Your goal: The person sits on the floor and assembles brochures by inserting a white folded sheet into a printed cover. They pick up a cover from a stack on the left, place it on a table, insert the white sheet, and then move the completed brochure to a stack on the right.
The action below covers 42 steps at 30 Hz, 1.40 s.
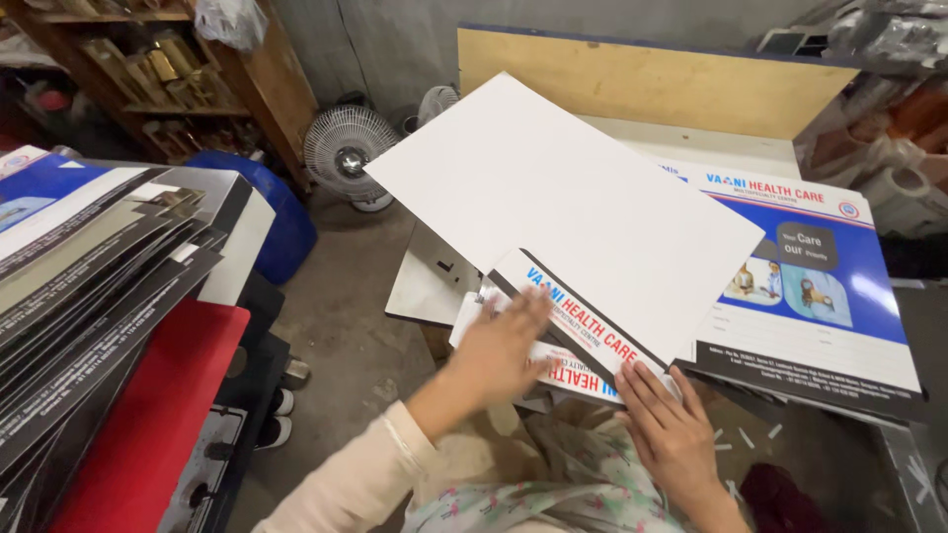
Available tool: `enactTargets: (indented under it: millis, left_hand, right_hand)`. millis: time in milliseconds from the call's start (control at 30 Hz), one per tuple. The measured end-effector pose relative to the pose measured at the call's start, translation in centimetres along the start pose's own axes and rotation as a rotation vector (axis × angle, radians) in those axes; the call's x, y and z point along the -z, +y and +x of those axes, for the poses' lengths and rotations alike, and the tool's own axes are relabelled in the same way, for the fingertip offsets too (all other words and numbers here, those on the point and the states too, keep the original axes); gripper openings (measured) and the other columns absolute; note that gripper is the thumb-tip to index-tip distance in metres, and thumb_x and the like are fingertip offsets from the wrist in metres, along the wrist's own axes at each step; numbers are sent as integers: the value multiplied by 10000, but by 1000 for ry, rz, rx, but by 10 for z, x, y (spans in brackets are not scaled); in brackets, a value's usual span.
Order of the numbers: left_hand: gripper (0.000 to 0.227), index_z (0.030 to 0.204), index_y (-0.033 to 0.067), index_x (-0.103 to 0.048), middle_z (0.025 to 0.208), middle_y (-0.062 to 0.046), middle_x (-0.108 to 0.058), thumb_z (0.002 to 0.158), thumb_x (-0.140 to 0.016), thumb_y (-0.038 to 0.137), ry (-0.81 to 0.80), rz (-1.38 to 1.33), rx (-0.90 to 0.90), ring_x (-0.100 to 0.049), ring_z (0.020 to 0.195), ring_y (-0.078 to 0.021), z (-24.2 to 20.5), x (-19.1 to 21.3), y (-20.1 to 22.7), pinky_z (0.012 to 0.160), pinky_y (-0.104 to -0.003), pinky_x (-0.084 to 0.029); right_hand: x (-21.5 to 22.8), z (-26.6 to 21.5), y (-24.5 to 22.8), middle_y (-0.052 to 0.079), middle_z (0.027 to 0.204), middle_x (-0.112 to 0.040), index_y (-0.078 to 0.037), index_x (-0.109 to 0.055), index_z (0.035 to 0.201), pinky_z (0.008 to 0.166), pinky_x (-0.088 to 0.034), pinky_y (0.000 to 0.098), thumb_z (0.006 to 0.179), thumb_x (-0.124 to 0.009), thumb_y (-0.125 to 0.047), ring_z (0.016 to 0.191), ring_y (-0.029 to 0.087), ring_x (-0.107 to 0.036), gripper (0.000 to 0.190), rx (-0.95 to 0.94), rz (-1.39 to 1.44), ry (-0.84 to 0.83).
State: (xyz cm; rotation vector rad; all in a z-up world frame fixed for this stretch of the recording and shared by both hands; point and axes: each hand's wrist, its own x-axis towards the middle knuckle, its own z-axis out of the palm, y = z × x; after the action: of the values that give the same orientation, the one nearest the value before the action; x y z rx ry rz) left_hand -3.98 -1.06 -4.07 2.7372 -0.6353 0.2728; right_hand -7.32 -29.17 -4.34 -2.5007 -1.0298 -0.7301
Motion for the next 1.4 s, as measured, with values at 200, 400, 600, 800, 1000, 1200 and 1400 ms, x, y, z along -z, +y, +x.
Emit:
enactTargets:
  millis: [200,400,600,800,1000,1200,1400]
  left_hand:
    - [890,1485,-55,-317,1596,-199,-337,937,-583,593,-37,181,223,-335,1467,-353,17,32,-10,1187,-618,-186]
    - [947,1478,-95,-379,1564,-247,-401,800,-754,450,-86,-30,-139,-377,1474,-365,-25,11,76,1149,-523,-328]
    - [603,1460,-4,-524,1585,-141,-497,933,-661,254,203,114,-221,-451,1476,-267,-45,-20,103,1186,-440,-376]
    - [569,1433,-5,-531,1574,-163,-485,945,-698,234,233,-216,-105,-444,1427,-294,-46,-20,107,1138,-472,-383]
    - [593,1366,56,-562,1532,-126,-522,823,-748,202,116,-317,-228,-436,1445,-298,-53,5,107,1041,-525,-351]
    - [401,1371,67,-599,1392,-41,-671,979,-679,88,327,-515,-276,-618,1329,-149,-56,26,124,1099,-417,-445]
    - [371,1402,40,-578,1398,-70,-651,1040,-603,118,649,-845,-207,-628,1280,-170,-63,94,119,1067,-372,-494]
  right_hand:
    - [7,-1,4,97,1275,-711,-33,-701,1221,1100,-463,432,816,-703,-45,1240,222,-643,405,50,29,-3]
    - [6,-10,-3,70,1163,-751,-52,-747,1087,1054,-501,415,813,-725,-10,1157,203,-696,278,79,35,153]
    - [10,-12,-14,100,1142,-742,-24,-737,1070,1006,-512,410,747,-779,-87,1111,258,-687,333,-22,154,135]
    - [16,-20,-23,74,1091,-774,-40,-745,1032,931,-531,363,797,-756,-24,1069,201,-731,236,11,123,187]
    - [28,-23,-29,53,984,-765,-56,-768,921,907,-545,363,732,-788,-88,981,202,-736,193,119,167,176]
    - [70,2,-41,21,907,-764,-92,-738,934,924,-554,326,821,-773,-128,895,164,-749,123,138,189,272]
    - [74,52,-71,176,1148,-627,-67,-665,1139,1025,-409,481,897,-757,-186,1118,333,-581,285,189,148,322]
